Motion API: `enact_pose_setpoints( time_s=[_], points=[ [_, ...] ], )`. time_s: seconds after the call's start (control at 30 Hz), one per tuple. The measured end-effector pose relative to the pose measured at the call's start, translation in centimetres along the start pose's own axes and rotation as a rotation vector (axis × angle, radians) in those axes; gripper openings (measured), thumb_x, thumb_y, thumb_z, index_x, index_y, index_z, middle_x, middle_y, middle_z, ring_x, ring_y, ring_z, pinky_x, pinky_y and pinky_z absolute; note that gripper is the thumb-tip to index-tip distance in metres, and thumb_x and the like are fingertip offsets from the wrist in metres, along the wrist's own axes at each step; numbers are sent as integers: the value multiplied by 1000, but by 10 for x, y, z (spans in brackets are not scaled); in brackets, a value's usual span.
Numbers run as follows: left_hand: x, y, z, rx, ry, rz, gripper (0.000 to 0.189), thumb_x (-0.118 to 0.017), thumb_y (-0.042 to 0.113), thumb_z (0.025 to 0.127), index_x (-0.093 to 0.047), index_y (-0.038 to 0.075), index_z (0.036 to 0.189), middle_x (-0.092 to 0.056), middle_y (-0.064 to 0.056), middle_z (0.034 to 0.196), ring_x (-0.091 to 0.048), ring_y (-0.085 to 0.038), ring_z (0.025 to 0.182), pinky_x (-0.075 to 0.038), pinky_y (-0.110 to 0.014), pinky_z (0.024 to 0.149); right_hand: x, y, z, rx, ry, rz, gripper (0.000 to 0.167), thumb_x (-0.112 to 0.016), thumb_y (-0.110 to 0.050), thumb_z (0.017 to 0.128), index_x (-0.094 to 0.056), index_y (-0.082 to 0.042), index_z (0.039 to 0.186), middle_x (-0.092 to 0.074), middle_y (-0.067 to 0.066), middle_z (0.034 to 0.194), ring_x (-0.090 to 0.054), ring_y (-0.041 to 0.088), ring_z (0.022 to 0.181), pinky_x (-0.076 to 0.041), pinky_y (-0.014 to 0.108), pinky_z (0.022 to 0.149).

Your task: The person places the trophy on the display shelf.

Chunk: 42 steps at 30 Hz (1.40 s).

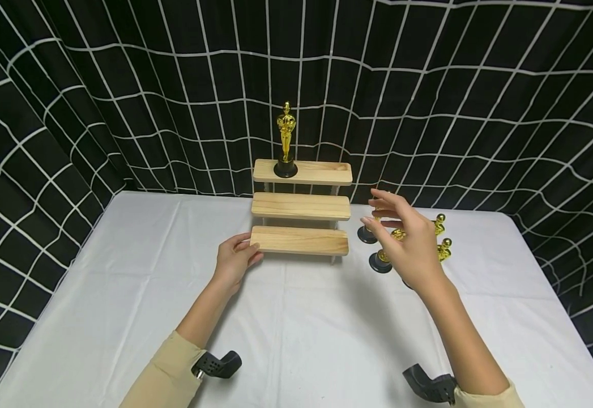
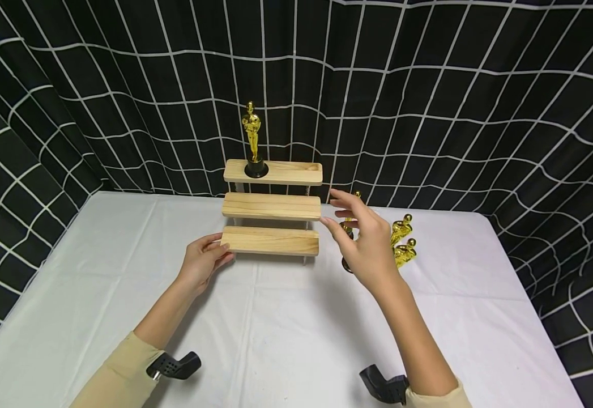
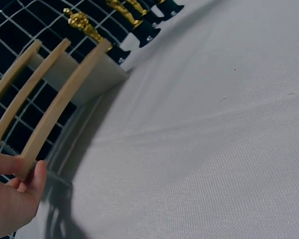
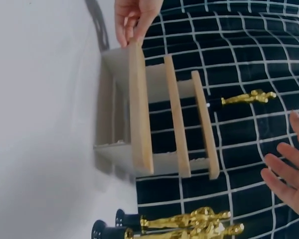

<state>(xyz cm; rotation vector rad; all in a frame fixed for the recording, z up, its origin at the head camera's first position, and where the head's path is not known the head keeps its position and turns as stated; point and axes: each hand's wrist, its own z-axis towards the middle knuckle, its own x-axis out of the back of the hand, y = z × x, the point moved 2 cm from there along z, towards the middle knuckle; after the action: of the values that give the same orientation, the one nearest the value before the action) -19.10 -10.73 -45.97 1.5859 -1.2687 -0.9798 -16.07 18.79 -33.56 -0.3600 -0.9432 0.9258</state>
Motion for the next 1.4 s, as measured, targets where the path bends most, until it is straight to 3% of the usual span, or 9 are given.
enact_pose_setpoints(
  time_s=[0.2,0.4,0.5,1.0,1.4],
  points=[
    [0,0,-1,2,3,-5,46,-59,-8,103,-49,-11,148,-61,-31,130,-69,-18,92,-67,-24,91,10,8,-9,4,31,-44,48,-79,8,90,-64,3,136,-76,21,117,-73,34,103,-54,1,87],
    [0,1,0,1,10,5,46,-59,-7,104,-49,-10,148,-61,-31,130,-70,-20,95,-67,-26,92,23,16,-19,-16,74,-98,47,-79,6,91,-64,2,136,-76,20,120,-61,-10,105,-50,-2,91],
    [0,1,0,2,10,0,46,-60,-7,104,-49,-10,148,-62,-30,130,-70,-19,95,-66,-26,93,29,20,-23,-27,91,-95,47,-78,6,92,-64,2,137,-75,21,121,-55,-20,107,-48,-2,92],
    [0,1,0,-2,12,12,46,-60,-6,104,-49,-9,149,-62,-29,130,-69,-17,93,-67,-27,93,56,46,-41,-140,155,-119,50,-76,7,94,-63,-1,141,-71,23,129,-52,-20,113,-46,-1,99],
    [1,-1,2,-7,-2,4,46,-60,-6,104,-49,-10,148,-62,-30,131,-70,-21,96,-66,-28,96,59,65,-52,-187,178,-77,49,-73,11,94,-62,3,141,-67,26,132,-55,-15,115,-50,2,100]
  ],
)
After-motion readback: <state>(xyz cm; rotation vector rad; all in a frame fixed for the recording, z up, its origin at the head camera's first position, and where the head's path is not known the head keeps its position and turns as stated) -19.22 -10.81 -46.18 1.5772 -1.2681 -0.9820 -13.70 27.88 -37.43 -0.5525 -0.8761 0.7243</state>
